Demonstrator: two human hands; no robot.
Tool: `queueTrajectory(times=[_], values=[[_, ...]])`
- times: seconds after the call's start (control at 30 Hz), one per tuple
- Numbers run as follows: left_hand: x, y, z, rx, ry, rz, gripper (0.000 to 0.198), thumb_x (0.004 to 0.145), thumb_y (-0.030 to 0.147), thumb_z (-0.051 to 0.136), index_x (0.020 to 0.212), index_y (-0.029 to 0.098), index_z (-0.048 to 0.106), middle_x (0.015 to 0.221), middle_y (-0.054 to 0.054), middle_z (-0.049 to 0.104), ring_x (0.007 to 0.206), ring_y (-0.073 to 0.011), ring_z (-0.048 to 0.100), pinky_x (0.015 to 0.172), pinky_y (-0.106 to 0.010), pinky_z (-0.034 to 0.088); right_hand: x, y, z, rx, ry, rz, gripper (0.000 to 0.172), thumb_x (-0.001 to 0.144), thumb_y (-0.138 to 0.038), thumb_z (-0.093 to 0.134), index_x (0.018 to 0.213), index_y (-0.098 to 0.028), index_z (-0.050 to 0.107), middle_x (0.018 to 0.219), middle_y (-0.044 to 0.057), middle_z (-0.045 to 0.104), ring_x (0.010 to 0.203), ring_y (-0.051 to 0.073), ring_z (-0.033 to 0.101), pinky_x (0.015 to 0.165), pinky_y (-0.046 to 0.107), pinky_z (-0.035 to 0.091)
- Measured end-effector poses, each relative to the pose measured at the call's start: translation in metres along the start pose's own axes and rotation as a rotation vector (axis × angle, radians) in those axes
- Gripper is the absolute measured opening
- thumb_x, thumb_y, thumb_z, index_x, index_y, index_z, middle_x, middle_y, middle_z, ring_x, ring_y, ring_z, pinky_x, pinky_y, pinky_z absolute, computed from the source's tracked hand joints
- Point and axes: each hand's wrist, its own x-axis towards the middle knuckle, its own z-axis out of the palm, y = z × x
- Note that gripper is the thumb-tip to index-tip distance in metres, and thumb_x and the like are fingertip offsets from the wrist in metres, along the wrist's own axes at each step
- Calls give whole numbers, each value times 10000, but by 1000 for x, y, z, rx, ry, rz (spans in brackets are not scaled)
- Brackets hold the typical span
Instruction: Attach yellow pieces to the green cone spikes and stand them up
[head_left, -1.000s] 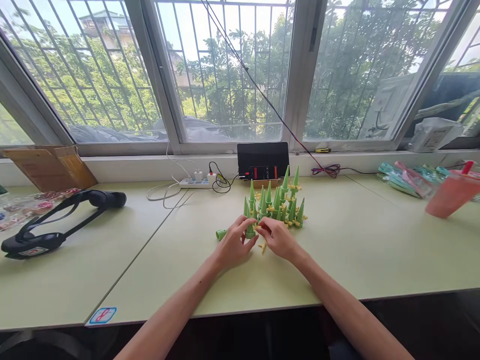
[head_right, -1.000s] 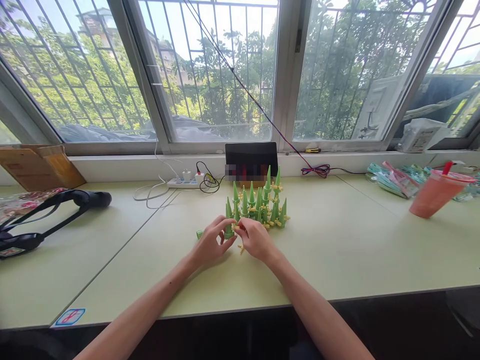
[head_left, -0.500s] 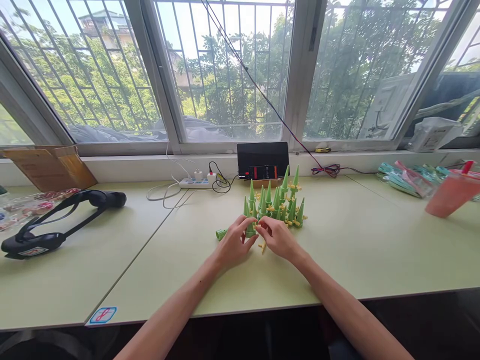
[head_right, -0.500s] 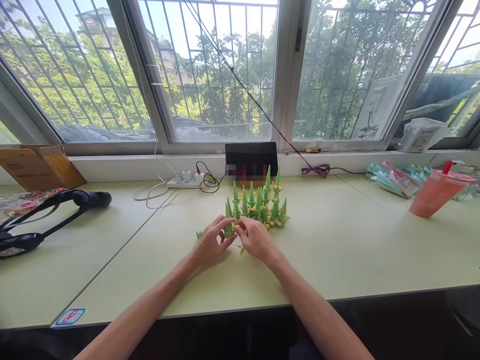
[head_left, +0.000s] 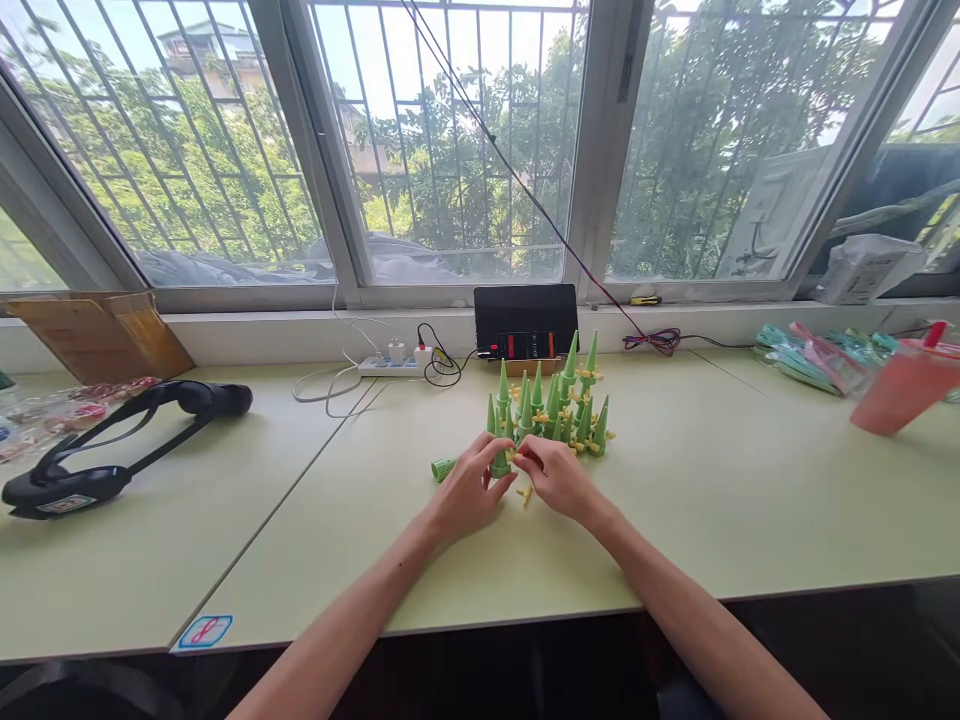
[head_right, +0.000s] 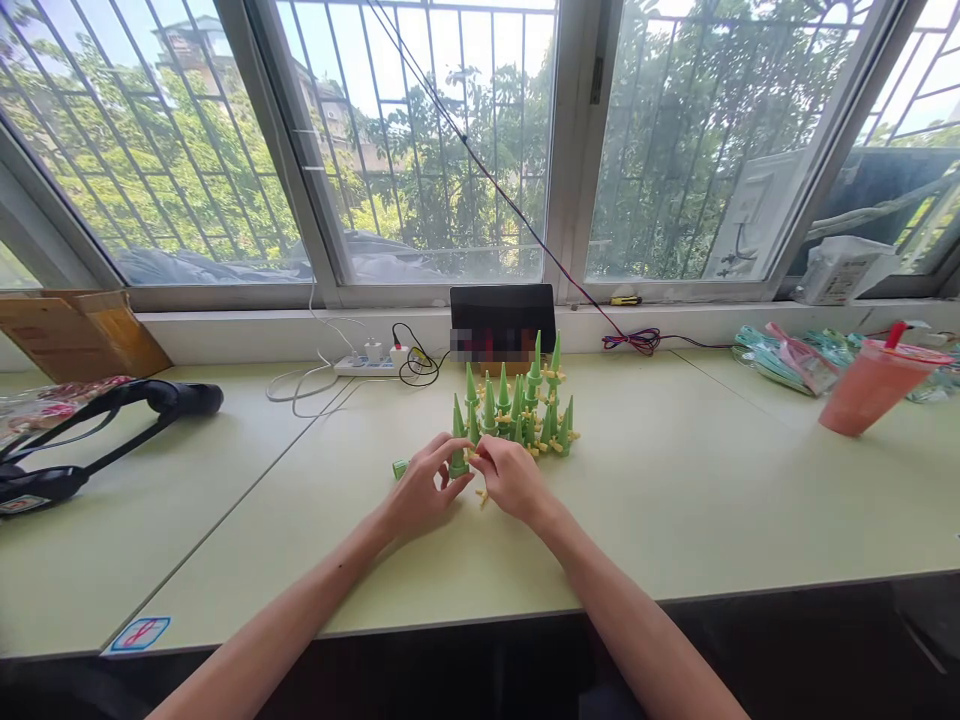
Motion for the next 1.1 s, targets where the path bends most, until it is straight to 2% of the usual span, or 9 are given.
queueTrajectory(times=[0.47, 0.6, 0.77, 1.1], values=[[-1, 0, 1, -16, -52, -29, 297, 860, 243, 594, 1148, 224, 526, 1018, -22, 524, 587, -70, 514, 613, -261, 491, 0, 0, 0, -134, -71, 50, 402, 991, -358, 349, 622, -200, 333, 567, -18, 428, 518, 115, 332, 528, 253, 222], [-1, -2, 2, -10, -30, -33, 297, 860, 230, 591, 1150, 228, 531, 1000, -18, 521, 603, -75, 508, 627, -262, 495, 0, -1, 0, -71, -54, 47, 360, 989, -355, 371, 665, -202, 396, 602, -17, 474, 543, 120, 372, 539, 246, 252], [1, -2, 2, -17, -20, -39, 301, 851, 222, 592, 1146, 229, 534, 991, -18, 519, 636, -87, 511, 614, -252, 497, 0, -2, 0, 8, -28, 10, 150, 926, -269, 496, 794, -198, 498, 721, -8, 556, 612, 123, 439, 591, 232, 316], [-1, -3, 4, -8, -48, -35, 296, 846, 220, 593, 1135, 227, 535, 998, -17, 519, 588, -69, 495, 609, -257, 490, 0, -1, -1, -97, -65, 25, 278, 933, -248, 448, 670, -196, 373, 649, -22, 480, 585, 113, 379, 553, 229, 243]])
